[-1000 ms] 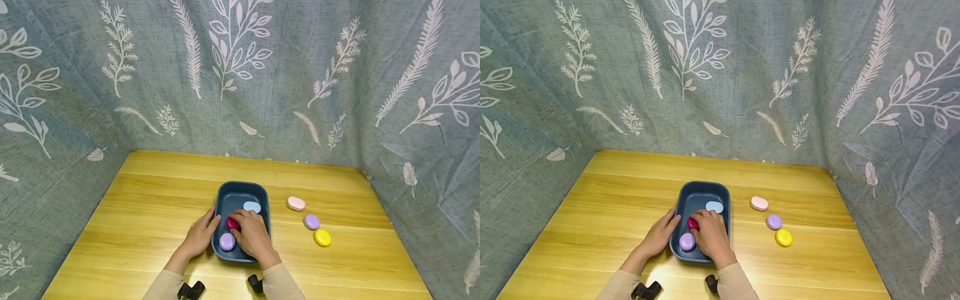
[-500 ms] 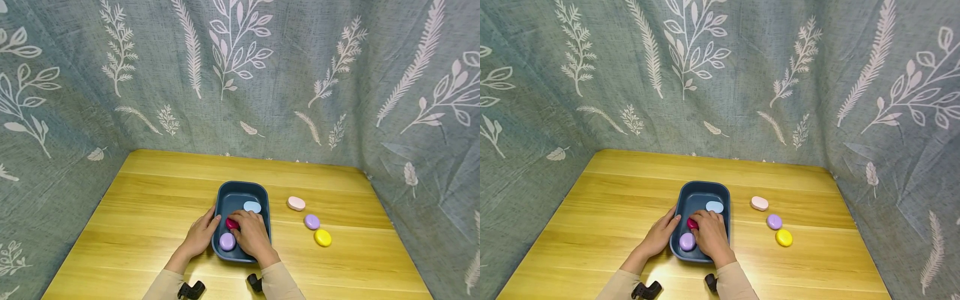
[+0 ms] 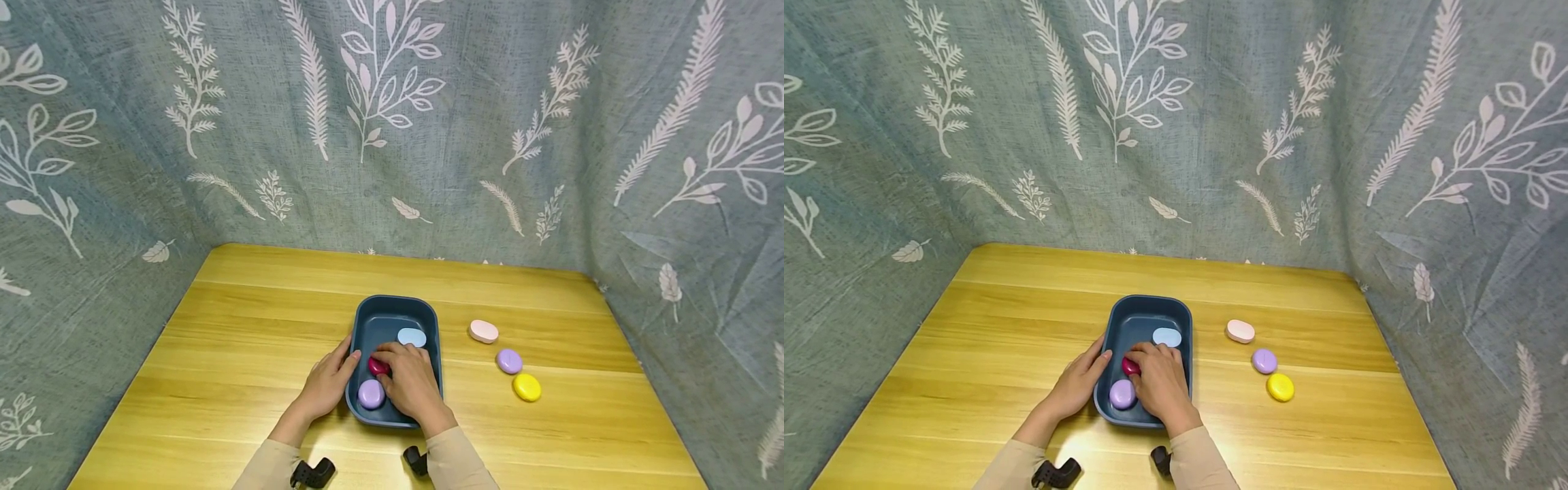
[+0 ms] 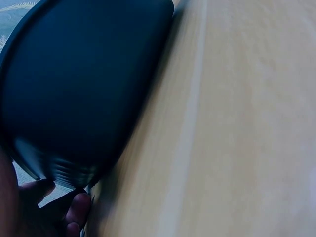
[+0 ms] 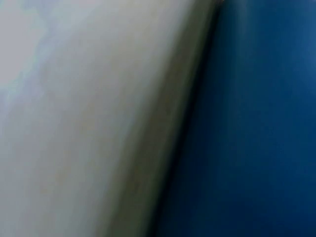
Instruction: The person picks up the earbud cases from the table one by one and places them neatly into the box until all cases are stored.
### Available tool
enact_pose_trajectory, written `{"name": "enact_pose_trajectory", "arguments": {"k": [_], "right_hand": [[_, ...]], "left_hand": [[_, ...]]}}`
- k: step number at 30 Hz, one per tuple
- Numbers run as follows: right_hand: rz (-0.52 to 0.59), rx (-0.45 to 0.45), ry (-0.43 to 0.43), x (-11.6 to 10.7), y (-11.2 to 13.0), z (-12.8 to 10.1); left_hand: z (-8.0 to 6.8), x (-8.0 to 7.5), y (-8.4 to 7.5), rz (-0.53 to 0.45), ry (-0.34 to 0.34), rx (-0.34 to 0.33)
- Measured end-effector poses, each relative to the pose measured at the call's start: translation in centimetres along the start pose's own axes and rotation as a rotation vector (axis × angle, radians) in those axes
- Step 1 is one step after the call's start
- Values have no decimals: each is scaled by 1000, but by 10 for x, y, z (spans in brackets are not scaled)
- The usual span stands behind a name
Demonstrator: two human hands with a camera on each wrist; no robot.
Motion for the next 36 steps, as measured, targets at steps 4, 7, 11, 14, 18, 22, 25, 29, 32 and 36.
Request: {"name": "enact_pose_trajectory", "arguments": {"k": [4, 7, 11, 14, 18, 22, 25, 29, 32, 36], "right_hand": [[4, 7, 0, -1, 0, 0], [10, 12, -2, -1, 0, 0], [23, 15, -12, -2, 0, 0], [34, 17, -24, -4, -1, 0], [55, 19, -41, -6, -2, 0], [78, 20, -61, -8, -3, -1], [100, 22, -72, -11, -4, -1], [137, 26, -84, -13, -5, -2], [163, 23, -92, -16, -6, -4], [176, 13, -95, -21, -4, -5]], "left_hand": [[0, 0, 0, 0, 2, -1], [0, 0, 1, -2, 4, -3], [-1, 0, 0, -2, 2, -1], [-1, -1, -1, -12, -3, 0], [-1, -1, 0, -22, -6, -3], [-1, 0, 0, -20, 0, -6], [-1, 0, -1, -30, 6, -10], [-2, -1, -2, -33, 11, -13], [-2, 0, -2, -26, 12, -14], [-3, -1, -3, -25, 7, -13]]}}
Point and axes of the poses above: each hand's wrist, its own z-axis towards the middle knuckle, its own x-axis out of the palm, y = z × x, the point moved 9 cm from there along z, towards the middle knuckle, and after that the axes turned 8 degrees about y, right-handed, at the moved point
